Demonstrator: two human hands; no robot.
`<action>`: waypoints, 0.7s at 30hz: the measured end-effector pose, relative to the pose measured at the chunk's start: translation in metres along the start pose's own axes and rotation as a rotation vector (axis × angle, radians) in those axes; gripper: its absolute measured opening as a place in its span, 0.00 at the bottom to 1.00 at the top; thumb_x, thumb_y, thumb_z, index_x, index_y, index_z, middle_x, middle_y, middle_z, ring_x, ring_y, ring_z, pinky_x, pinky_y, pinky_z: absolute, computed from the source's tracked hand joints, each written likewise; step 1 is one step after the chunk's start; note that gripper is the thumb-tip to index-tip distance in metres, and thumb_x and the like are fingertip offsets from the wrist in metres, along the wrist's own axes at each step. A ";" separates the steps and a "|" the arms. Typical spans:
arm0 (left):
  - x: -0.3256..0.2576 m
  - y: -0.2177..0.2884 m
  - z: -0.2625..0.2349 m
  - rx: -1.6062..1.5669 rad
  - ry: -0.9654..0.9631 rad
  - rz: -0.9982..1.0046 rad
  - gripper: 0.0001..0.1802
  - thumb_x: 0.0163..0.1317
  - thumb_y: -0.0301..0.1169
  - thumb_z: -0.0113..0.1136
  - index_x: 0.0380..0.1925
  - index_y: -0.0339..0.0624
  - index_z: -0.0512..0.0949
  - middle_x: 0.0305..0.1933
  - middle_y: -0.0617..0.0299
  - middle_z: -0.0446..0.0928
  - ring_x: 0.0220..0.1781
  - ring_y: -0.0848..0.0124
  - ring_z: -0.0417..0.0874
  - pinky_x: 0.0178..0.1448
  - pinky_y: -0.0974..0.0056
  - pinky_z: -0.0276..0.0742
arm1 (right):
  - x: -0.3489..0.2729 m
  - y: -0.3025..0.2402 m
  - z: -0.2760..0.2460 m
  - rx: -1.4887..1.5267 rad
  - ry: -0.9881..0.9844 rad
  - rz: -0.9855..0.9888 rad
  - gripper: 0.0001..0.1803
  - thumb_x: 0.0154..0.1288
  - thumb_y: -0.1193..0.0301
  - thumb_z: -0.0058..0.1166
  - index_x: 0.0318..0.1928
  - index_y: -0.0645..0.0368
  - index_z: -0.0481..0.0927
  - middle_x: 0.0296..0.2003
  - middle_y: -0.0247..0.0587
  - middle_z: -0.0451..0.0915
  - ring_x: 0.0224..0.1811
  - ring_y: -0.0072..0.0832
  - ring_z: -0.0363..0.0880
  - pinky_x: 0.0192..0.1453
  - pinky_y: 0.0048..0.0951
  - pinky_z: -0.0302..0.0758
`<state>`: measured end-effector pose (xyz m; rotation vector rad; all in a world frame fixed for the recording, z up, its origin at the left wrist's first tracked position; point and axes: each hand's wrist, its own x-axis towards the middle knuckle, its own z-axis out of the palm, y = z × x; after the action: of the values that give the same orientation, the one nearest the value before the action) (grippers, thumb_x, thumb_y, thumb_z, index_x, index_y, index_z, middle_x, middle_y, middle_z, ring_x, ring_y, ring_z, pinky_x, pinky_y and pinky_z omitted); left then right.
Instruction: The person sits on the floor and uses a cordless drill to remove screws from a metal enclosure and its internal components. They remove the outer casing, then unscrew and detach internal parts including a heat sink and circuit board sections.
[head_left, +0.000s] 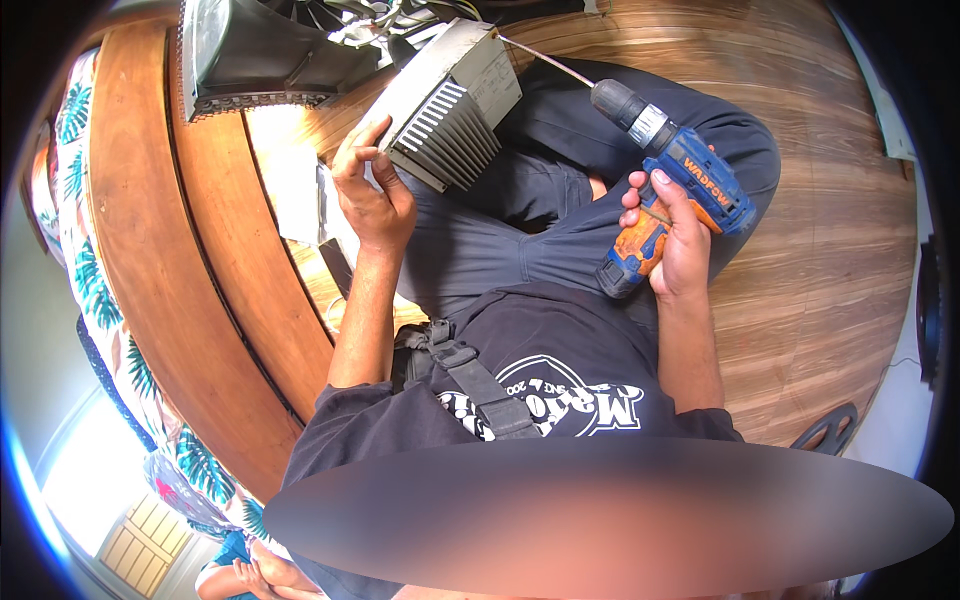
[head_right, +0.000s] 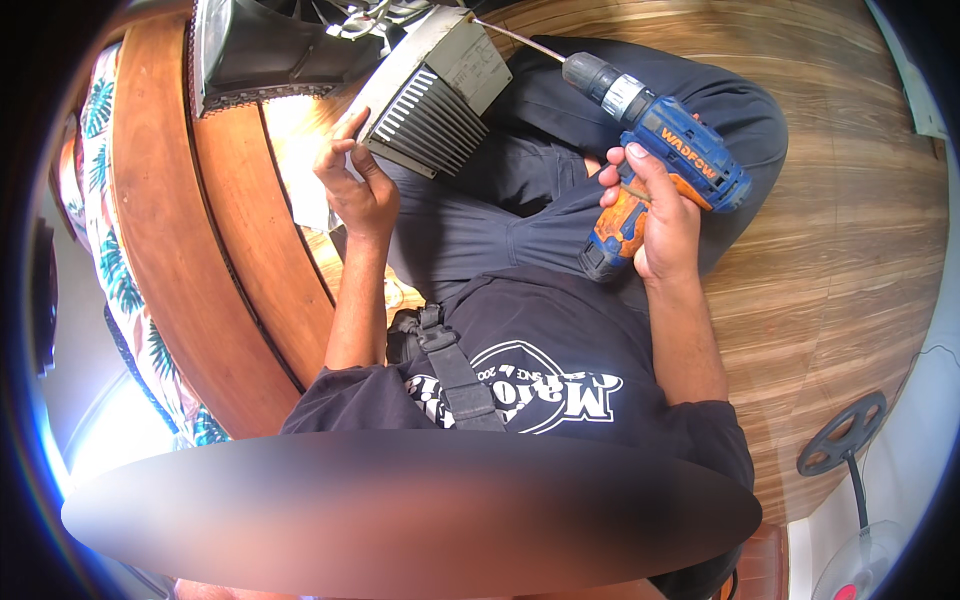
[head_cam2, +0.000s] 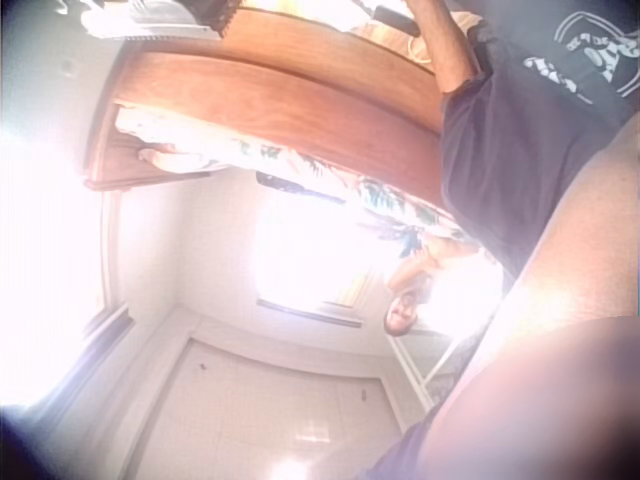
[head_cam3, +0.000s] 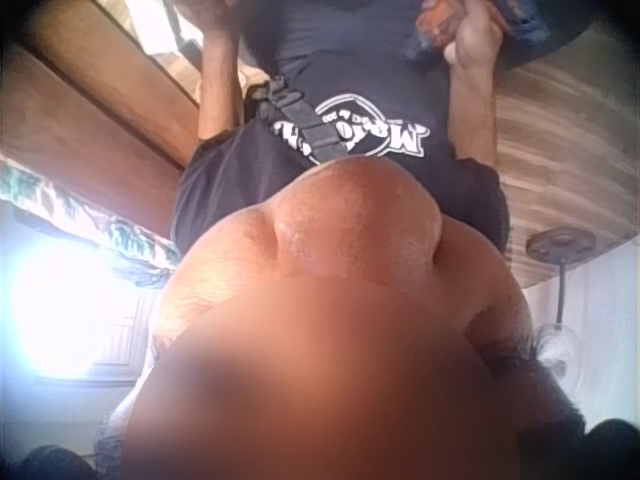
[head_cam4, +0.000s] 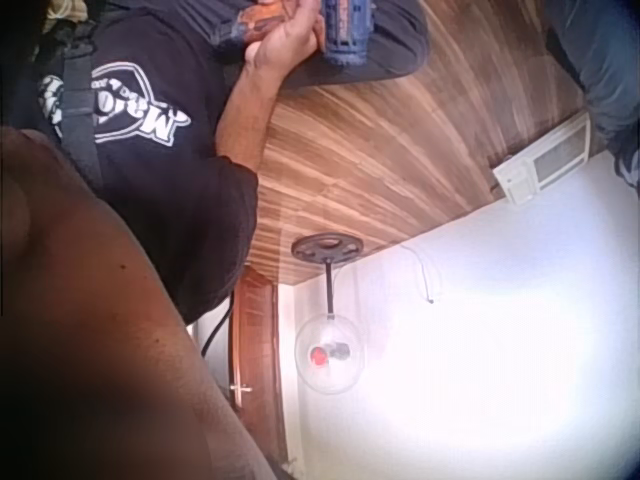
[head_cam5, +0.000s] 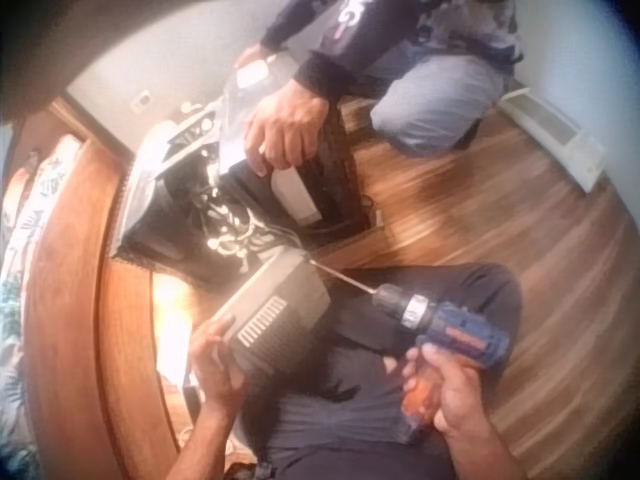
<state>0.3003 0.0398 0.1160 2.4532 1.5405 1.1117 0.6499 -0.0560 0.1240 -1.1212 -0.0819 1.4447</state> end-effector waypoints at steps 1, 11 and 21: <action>0.000 0.001 0.000 -0.009 0.010 -0.005 0.12 0.86 0.17 0.49 0.60 0.43 0.63 0.67 0.38 0.86 0.75 0.46 0.86 0.80 0.47 0.79 | 0.000 -0.001 0.001 -0.001 0.000 -0.001 0.11 0.80 0.69 0.70 0.54 0.62 0.87 0.44 0.45 0.92 0.40 0.29 0.92 0.39 0.31 0.89; -0.021 0.005 0.011 -0.048 0.034 0.040 0.12 0.85 0.17 0.50 0.59 0.43 0.63 0.67 0.38 0.85 0.77 0.43 0.84 0.82 0.40 0.77 | 0.003 -0.009 0.002 -0.234 -0.014 -0.067 0.11 0.82 0.66 0.68 0.55 0.60 0.86 0.44 0.42 0.90 0.38 0.27 0.89 0.39 0.33 0.88; -0.031 -0.003 0.017 -0.053 0.065 0.014 0.11 0.86 0.19 0.50 0.57 0.44 0.62 0.69 0.35 0.84 0.76 0.42 0.85 0.82 0.38 0.75 | 0.042 -0.031 -0.003 -0.014 -0.102 0.278 0.12 0.81 0.62 0.69 0.50 0.57 0.86 0.34 0.40 0.88 0.28 0.26 0.87 0.36 0.35 0.88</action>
<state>0.2996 0.0221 0.0853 2.4208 1.4921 1.2306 0.6833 -0.0167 0.1188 -1.1016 -0.0075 1.7512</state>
